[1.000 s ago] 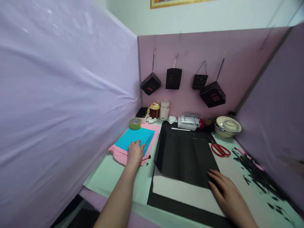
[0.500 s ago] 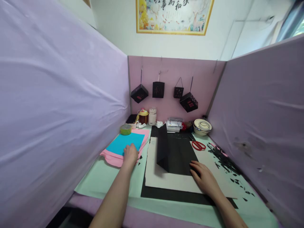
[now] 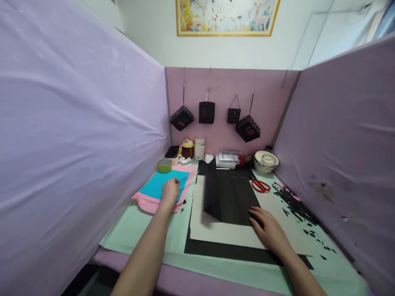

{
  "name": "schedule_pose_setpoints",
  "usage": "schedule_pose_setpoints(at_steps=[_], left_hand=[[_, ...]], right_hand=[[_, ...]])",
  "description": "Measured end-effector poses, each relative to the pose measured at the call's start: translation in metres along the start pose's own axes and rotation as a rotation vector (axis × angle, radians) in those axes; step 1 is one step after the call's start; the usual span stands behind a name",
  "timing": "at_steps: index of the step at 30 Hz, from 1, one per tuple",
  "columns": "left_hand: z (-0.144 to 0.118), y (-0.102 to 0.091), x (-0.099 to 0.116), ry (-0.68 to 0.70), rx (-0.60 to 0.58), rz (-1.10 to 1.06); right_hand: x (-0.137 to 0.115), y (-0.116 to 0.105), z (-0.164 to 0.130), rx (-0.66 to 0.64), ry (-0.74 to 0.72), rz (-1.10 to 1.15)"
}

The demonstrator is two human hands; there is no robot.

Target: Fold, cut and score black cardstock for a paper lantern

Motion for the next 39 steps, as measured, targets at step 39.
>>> schedule_pose_setpoints(at_steps=[39], left_hand=[[-0.148,0.124,0.144,0.093,-1.051,-1.220]], right_hand=[[0.003,-0.019,0.037,-0.010,0.147,0.285]])
Point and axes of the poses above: each hand's wrist, its own z-axis towards the middle knuckle, its own y-axis out of the palm, x = y × z, the point moved 8 cm from there along z, towards the middle knuckle, and after that the axes turned 15 degrees about -y, right-handed, at the moved point
